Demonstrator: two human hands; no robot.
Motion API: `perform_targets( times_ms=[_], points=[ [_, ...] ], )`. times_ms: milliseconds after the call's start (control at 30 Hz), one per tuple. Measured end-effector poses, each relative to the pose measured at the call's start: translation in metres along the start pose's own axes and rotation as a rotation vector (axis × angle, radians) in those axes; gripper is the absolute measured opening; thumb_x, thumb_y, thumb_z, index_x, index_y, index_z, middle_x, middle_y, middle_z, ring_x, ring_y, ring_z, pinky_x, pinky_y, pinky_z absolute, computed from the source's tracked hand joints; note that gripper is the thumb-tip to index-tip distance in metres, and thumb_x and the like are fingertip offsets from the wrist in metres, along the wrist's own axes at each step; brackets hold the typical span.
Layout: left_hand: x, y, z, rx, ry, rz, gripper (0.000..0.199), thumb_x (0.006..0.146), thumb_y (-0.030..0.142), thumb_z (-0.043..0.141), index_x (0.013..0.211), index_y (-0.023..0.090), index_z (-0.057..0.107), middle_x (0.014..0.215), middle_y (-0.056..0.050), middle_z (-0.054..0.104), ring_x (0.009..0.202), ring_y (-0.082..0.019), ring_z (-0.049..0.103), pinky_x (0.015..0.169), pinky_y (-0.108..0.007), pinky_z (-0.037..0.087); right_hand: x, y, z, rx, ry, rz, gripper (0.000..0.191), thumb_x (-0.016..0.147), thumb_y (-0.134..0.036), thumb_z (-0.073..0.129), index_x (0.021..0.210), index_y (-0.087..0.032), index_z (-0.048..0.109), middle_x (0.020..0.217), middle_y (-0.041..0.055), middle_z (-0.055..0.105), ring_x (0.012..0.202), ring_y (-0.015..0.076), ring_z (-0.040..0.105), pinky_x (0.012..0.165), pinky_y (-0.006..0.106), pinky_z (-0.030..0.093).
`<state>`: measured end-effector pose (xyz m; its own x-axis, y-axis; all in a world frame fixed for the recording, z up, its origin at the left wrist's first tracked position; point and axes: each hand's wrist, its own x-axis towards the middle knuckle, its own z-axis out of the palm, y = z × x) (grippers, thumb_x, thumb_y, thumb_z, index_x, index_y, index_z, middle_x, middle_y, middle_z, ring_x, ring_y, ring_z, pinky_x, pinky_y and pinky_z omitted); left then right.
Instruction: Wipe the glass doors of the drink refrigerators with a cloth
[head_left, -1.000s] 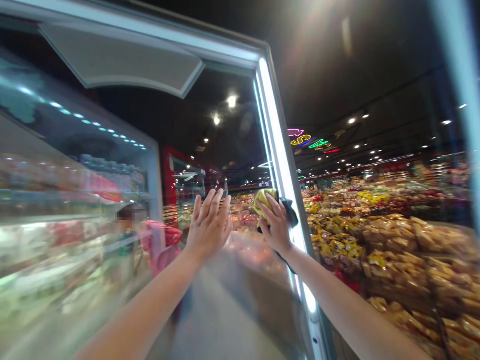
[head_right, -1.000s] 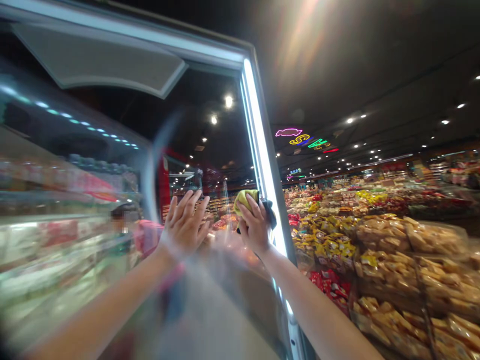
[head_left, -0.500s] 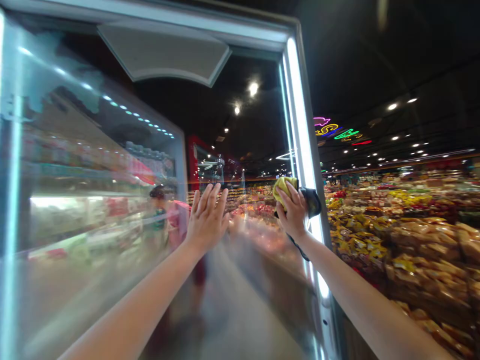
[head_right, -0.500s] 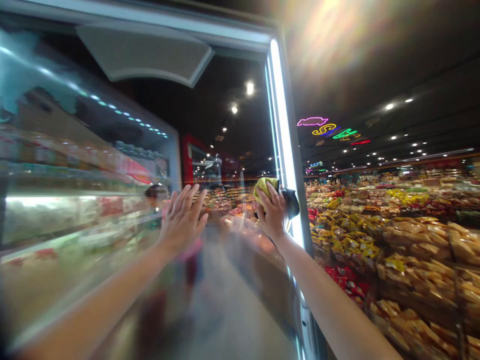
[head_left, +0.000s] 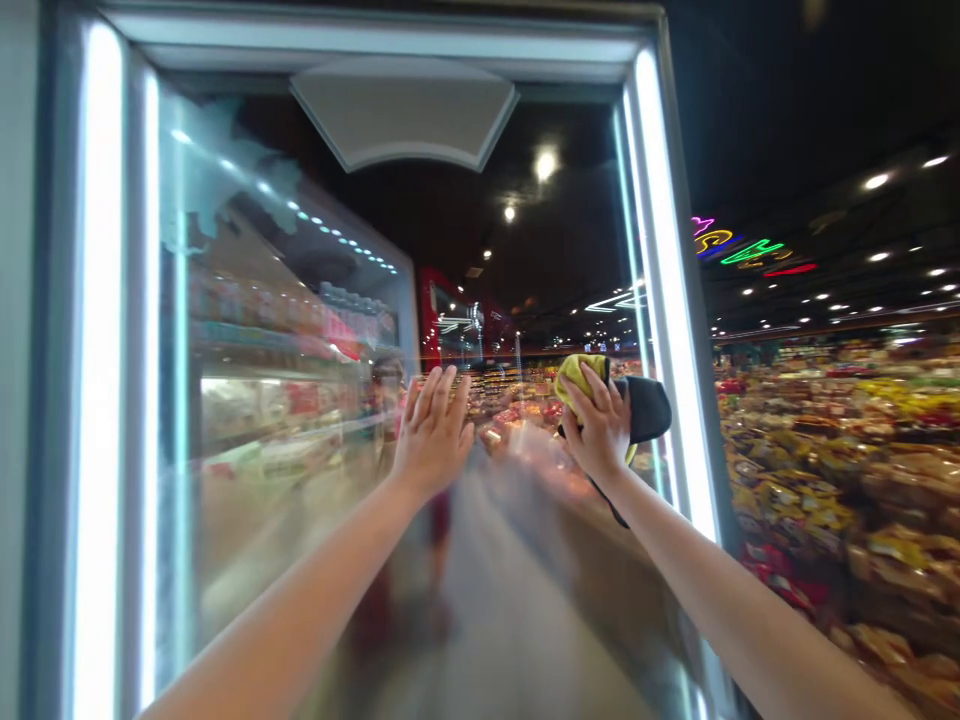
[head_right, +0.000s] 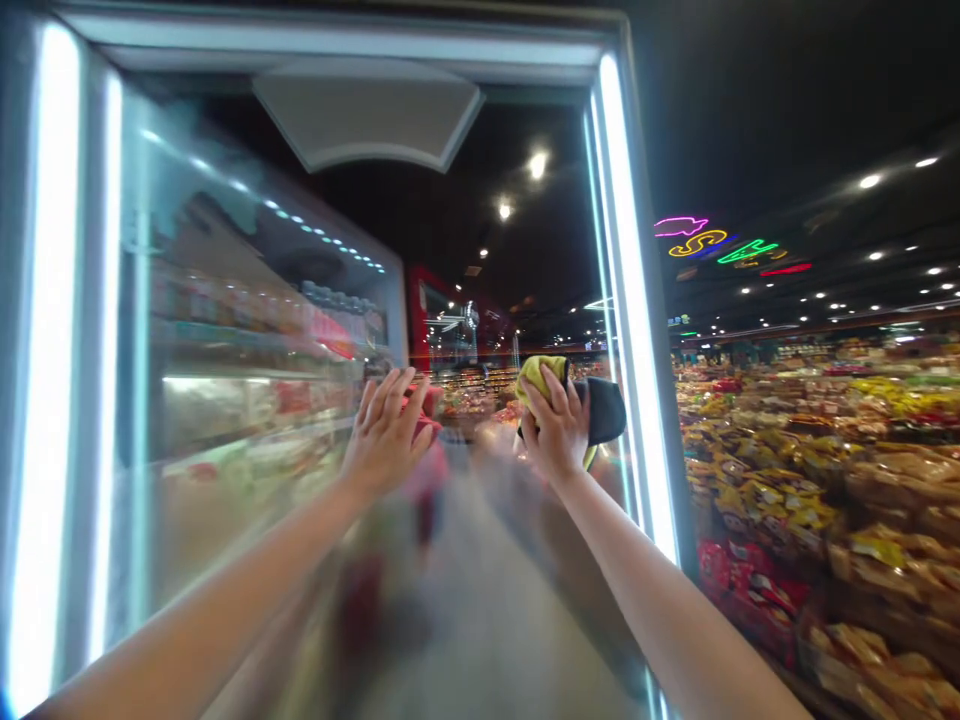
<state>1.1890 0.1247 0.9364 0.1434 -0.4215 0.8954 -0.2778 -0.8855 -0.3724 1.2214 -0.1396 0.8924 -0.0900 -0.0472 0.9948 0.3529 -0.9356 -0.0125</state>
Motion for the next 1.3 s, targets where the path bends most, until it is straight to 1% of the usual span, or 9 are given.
perform_targets(
  times_ms=[167,300,433,567,667,800,933,1067,1300],
  points=[
    [-0.007,-0.026,-0.007,0.007,0.011,0.005,0.060,0.097,0.031,0.049,0.153,0.014,0.041,0.161,-0.016,0.040,0.154,-0.031,0.028,0.128,-0.054,0.020,0.002,-0.064,0.020,0.020,-0.048,-0.082,0.042,0.098,-0.030,0.054,0.138,-0.033,0.063,0.151,0.0034,0.055,0.137,0.0326,0.049,0.121,0.060,0.026],
    [-0.023,-0.054,-0.014,0.003,0.005,-0.006,0.061,0.095,0.030,0.048,0.155,0.017,0.039,0.161,-0.015,0.040,0.154,-0.030,0.029,0.128,-0.055,0.020,-0.029,-0.064,0.011,0.070,-0.168,-0.288,0.042,0.097,-0.028,0.056,0.137,-0.038,0.063,0.149,0.0009,0.057,0.137,0.0297,0.050,0.123,0.056,0.025],
    [-0.043,-0.087,-0.023,-0.007,0.006,-0.042,0.063,0.095,0.030,0.049,0.156,0.019,0.037,0.161,-0.015,0.040,0.153,-0.032,0.030,0.127,-0.057,0.019,-0.022,-0.066,0.014,0.056,-0.076,-0.056,0.041,0.098,-0.029,0.052,0.136,-0.033,0.065,0.151,0.0044,0.055,0.137,0.0328,0.049,0.120,0.060,0.029],
    [-0.058,-0.118,-0.032,-0.002,0.008,-0.069,0.067,0.094,0.029,0.049,0.158,0.022,0.033,0.161,-0.015,0.040,0.153,-0.033,0.029,0.127,-0.058,0.018,0.002,-0.120,0.037,0.088,-0.020,0.057,0.041,0.100,-0.032,0.049,0.139,-0.034,0.062,0.153,0.0038,0.053,0.142,0.0340,0.044,0.122,0.065,0.021],
    [-0.068,-0.133,-0.039,0.018,0.015,-0.072,0.065,0.094,0.029,0.049,0.157,0.022,0.034,0.160,-0.015,0.041,0.153,-0.033,0.030,0.127,-0.057,0.019,-0.008,-0.156,0.045,0.117,-0.097,-0.084,0.041,0.101,-0.035,0.051,0.141,-0.035,0.060,0.152,0.0016,0.054,0.144,0.0314,0.041,0.125,0.060,0.016],
    [-0.087,-0.150,-0.048,0.040,0.008,-0.078,0.062,0.095,0.029,0.048,0.155,0.020,0.038,0.158,-0.016,0.043,0.152,-0.032,0.032,0.127,-0.055,0.020,-0.040,-0.152,0.035,0.138,-0.191,-0.353,0.042,0.100,-0.030,0.054,0.141,-0.039,0.059,0.149,-0.0023,0.058,0.142,0.0273,0.045,0.127,0.052,0.014],
    [-0.109,-0.166,-0.053,0.047,-0.006,-0.090,0.062,0.095,0.029,0.048,0.156,0.020,0.038,0.157,-0.016,0.045,0.152,-0.032,0.032,0.127,-0.056,0.021,-0.029,-0.148,0.040,0.119,-0.123,-0.141,0.041,0.100,-0.029,0.052,0.140,-0.037,0.062,0.150,0.0008,0.057,0.142,0.0302,0.045,0.125,0.055,0.021],
    [-0.121,-0.175,-0.053,0.065,-0.011,-0.100,0.063,0.095,0.029,0.047,0.156,0.022,0.036,0.157,-0.015,0.045,0.152,-0.032,0.033,0.126,-0.057,0.022,-0.008,-0.195,0.063,0.144,-0.063,0.001,0.042,0.101,-0.030,0.049,0.142,-0.036,0.060,0.154,0.0020,0.052,0.145,0.0336,0.040,0.124,0.064,0.018],
    [-0.150,-0.183,-0.061,0.078,-0.036,-0.122,0.060,0.096,0.027,0.046,0.155,0.020,0.039,0.158,-0.016,0.045,0.152,-0.031,0.032,0.126,-0.056,0.024,-0.052,-0.204,0.054,0.225,-0.286,-0.463,0.050,0.097,-0.024,0.056,0.145,-0.039,0.055,0.153,-0.0043,0.054,0.147,0.0254,0.040,0.125,0.046,0.027]
  ],
)
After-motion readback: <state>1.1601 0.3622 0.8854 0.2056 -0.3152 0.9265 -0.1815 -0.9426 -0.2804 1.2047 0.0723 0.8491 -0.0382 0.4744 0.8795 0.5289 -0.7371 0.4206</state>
